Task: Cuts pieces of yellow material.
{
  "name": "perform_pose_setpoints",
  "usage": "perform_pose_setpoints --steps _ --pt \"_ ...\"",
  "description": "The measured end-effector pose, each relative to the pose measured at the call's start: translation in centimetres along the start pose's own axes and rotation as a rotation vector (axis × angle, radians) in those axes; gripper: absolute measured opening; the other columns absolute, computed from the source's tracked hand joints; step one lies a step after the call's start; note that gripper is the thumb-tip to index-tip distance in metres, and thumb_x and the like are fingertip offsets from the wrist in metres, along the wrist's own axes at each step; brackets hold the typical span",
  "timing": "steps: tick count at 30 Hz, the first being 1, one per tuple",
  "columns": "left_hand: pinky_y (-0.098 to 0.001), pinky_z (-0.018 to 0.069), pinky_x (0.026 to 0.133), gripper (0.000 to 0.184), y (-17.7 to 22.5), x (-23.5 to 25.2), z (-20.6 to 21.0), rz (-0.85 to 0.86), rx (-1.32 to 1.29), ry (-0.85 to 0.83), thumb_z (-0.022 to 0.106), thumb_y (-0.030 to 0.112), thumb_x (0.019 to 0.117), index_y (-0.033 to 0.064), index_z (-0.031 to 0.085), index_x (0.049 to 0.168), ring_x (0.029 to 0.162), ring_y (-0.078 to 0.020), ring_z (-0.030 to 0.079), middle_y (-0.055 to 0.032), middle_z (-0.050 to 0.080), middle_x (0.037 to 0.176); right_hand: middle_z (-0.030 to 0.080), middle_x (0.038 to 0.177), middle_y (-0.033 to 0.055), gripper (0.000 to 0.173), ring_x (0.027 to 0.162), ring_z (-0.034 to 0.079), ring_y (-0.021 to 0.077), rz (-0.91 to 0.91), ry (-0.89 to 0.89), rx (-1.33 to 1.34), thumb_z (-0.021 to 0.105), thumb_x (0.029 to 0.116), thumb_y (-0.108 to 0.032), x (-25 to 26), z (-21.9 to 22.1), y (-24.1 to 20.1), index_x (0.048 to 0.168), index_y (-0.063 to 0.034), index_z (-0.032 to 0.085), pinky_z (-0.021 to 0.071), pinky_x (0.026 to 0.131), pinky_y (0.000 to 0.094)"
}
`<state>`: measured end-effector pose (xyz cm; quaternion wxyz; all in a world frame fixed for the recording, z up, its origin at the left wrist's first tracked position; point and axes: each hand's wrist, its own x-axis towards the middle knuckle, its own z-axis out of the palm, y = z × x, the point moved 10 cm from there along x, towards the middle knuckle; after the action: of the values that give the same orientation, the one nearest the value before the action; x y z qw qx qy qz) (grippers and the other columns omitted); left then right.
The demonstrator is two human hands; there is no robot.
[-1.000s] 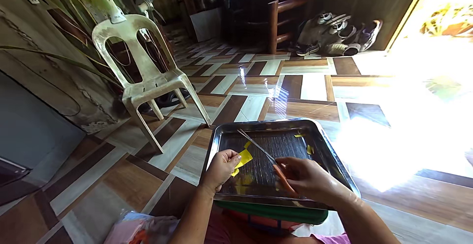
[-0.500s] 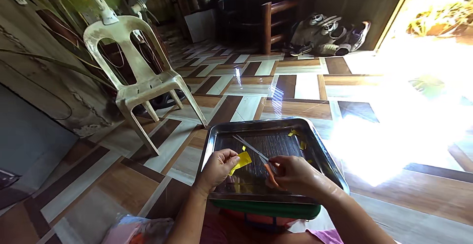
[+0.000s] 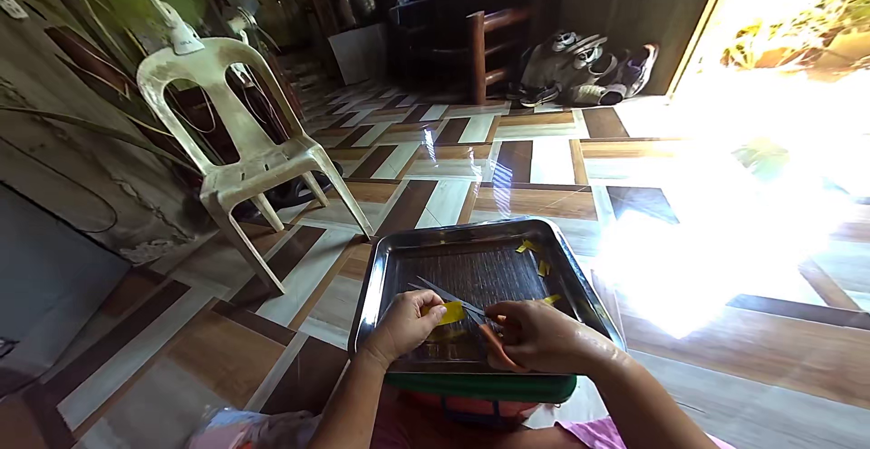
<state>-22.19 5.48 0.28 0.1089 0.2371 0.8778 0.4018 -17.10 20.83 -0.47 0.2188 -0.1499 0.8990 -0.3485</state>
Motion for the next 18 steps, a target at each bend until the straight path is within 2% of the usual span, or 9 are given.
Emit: perform_pose_setpoints --steps 2,5,11,18 --pt "-0.0272 0.0469 0.074 0.02 -0.2 0.1 0.0 -0.037 0.025 -0.007 0.057 0.013 0.1016 -0.0026 0.069 0.101 0.077 -0.009 0.056 -0.0077 0.064 0.087 0.069 0.098 0.0149 0.053 0.088 0.066 0.026 0.001 0.02 0.029 0.073 0.0914 -0.021 -0.1 -0.2 0.2 0.138 -0.0008 0.057 0.0524 0.086 0.0469" --pt "-0.0325 0.0496 0.08 0.021 -0.8 0.3 -0.2 -0.107 0.034 -0.002 0.057 0.012 0.1016 -0.004 0.07 0.107 0.082 -0.0142 0.061 -0.0121 0.067 0.093 0.067 0.097 0.0135 0.058 0.083 0.063 0.023 -0.01 0.046 0.082 0.075 0.0914 -0.024 0.1 -0.5 0.5 0.14 -0.0006 0.055 0.0519 0.082 0.0437" --pt "-0.0314 0.0488 0.079 0.02 -1.6 1.3 -0.6 -0.123 0.004 0.001 0.056 0.011 0.1026 -0.0038 0.069 0.106 0.081 -0.0129 0.059 -0.0112 0.066 0.092 0.067 0.095 0.0121 0.058 0.081 0.063 0.0211 0.034 0.062 0.11 0.077 0.0908 -0.026 0.9 -0.8 1.1 0.139 -0.0016 0.056 0.0529 0.081 0.0423" --pt "-0.034 0.049 0.082 0.021 -2.1 3.4 -1.0 -0.141 0.024 0.002 0.056 0.014 0.1042 -0.0038 0.068 0.107 0.085 -0.0155 0.06 -0.0126 0.065 0.095 0.068 0.109 0.0191 0.054 0.098 0.065 0.0308 0.114 0.114 0.006 0.073 0.0937 -0.026 3.0 -2.4 2.0 0.139 -0.0015 0.057 0.0492 0.093 0.0508"
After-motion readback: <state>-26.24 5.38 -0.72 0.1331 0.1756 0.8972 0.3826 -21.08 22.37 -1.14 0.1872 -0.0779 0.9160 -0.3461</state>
